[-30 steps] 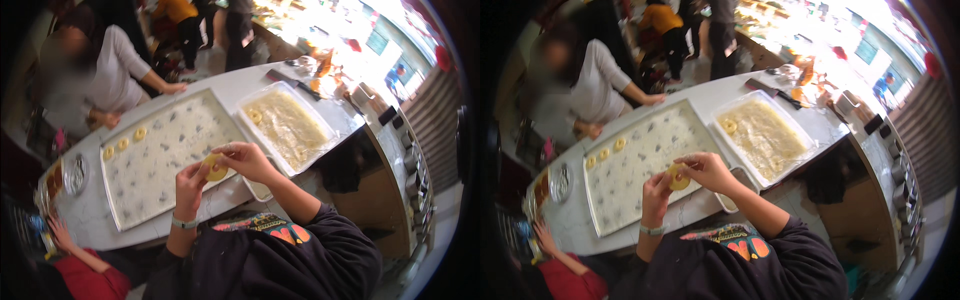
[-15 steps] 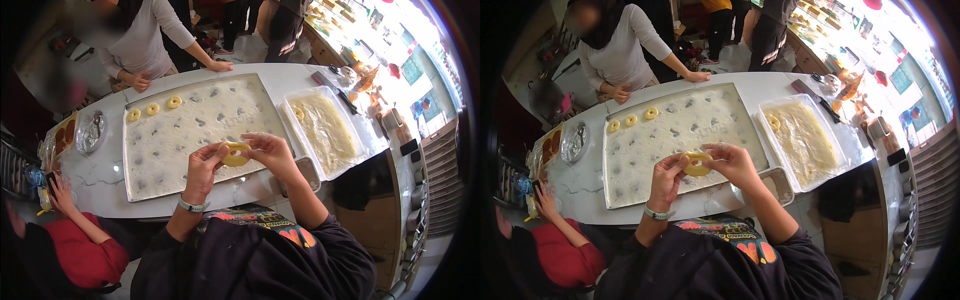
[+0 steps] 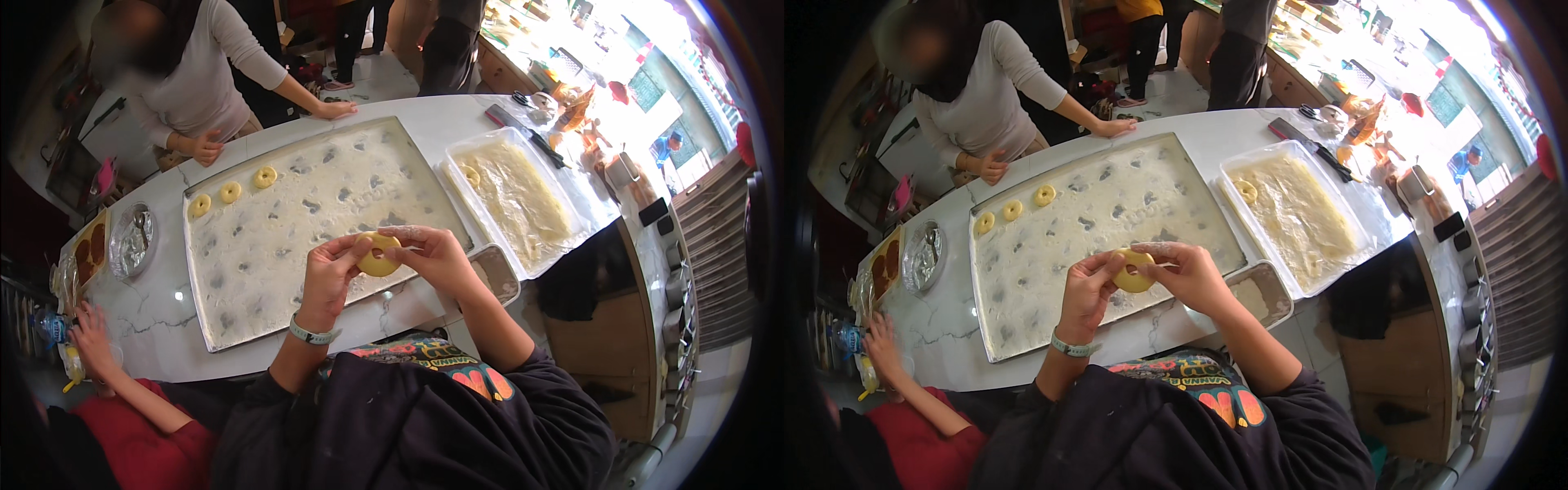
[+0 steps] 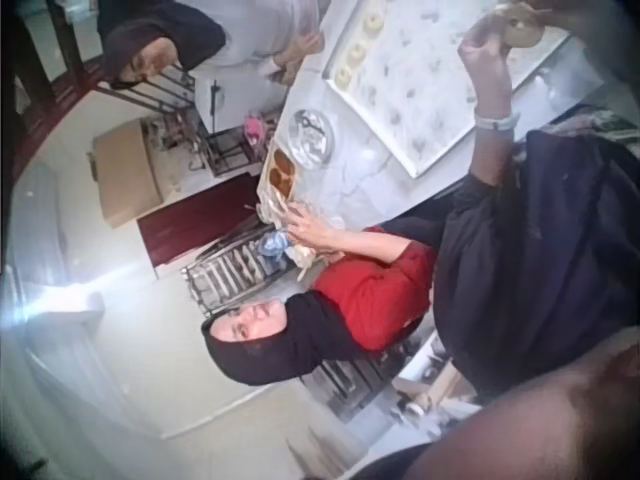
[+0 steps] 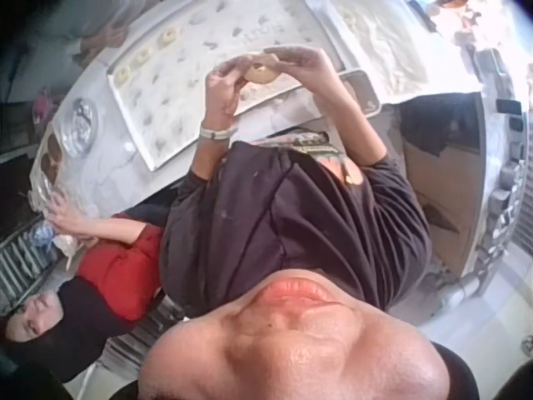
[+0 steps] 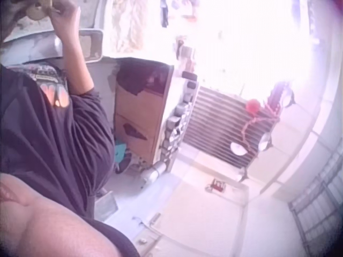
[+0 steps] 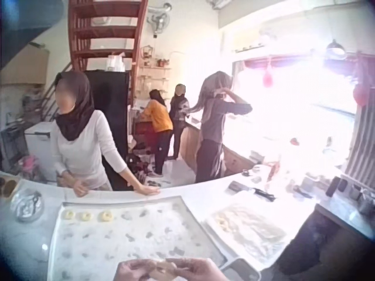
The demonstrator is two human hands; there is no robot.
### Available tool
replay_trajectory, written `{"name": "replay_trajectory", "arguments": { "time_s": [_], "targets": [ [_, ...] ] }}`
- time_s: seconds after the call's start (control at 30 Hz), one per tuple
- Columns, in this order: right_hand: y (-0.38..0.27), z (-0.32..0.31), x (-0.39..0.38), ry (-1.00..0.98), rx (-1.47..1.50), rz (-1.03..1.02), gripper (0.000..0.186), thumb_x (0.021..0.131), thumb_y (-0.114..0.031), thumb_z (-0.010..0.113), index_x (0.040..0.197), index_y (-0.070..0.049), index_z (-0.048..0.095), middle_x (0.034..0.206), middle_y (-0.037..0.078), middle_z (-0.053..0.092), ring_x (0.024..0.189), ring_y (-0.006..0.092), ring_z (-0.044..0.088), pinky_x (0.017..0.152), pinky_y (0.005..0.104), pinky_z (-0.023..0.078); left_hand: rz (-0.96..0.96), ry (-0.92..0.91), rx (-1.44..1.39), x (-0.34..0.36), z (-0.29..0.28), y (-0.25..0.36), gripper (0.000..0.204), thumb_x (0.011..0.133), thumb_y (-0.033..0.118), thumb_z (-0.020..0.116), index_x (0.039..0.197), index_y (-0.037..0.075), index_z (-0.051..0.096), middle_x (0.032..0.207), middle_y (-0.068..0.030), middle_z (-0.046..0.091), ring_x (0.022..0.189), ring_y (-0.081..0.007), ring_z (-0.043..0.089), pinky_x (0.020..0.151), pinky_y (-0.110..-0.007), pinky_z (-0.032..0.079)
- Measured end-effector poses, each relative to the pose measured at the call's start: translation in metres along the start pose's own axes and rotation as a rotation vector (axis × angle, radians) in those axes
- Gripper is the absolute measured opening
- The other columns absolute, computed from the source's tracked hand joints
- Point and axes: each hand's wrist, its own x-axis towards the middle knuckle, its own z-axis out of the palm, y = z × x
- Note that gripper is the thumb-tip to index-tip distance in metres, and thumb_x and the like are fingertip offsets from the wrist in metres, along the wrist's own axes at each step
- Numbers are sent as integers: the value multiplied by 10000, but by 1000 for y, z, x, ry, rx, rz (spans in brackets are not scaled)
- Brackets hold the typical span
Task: The person prepares doughnuts by picking up dough pieces, shaping them into rings, and placing them on a floured tray before covering the tray with plastic wrap.
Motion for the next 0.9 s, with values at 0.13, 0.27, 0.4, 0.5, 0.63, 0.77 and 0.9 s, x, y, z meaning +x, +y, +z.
{"name": "replay_trajectory", "arguments": {
  "time_s": [0.13,0.27,0.4,0.5,0.63,0.77,0.9],
  "targets": [
    [9,-16,-2,69,109,22,273,809,-49,618,1074,15,606,952,71,635,865,125,605,764,258,502,-29,-42,-22,1,9,2,274,793,142,677,976,-53,615,869,-116,652,782,-169,644,705,-271,541],
    [10,-19,-8,10,-46,-53,268,789,-28,630,1038,69,606,951,101,638,859,132,609,762,253,497,-33,-42,38,5,14,-10,267,798,146,672,965,-56,617,861,-128,652,793,-171,646,709,-276,545],
    [14,-43,-8,33,4,42,270,792,-38,630,1051,37,613,915,78,630,848,113,603,742,237,494,-1,20,-14,5,28,-16,277,803,154,668,964,-64,615,858,-125,651,783,-163,645,714,-273,544],
    [8,-47,-9,-53,-26,9,282,787,-45,638,1052,46,610,947,93,640,840,105,597,746,235,488,-68,-46,7,8,37,-23,277,805,152,666,961,-71,613,859,-122,651,777,-159,645,712,-270,543],
    [12,-68,-8,-38,-19,22,282,786,-58,646,1049,39,614,903,80,631,826,93,592,714,233,488,9,54,19,9,52,-25,291,802,163,671,962,-73,612,848,-117,650,755,-155,644,690,-263,543],
    [4,-81,-4,-179,-84,21,353,803,-62,645,1131,41,563,980,95,614,885,107,583,776,238,478,-56,37,41,16,61,-34,297,806,173,669,967,-70,611,846,-113,648,731,-147,640,668,-255,540],
    [7,-101,-3,-210,-69,19,435,801,-108,661,1178,57,517,1037,114,603,952,120,562,789,247,467,-45,71,79,24,79,-42,284,813,174,660,966,-60,615,842,-104,650,725,-144,639,672,-246,537]
  ]
}}
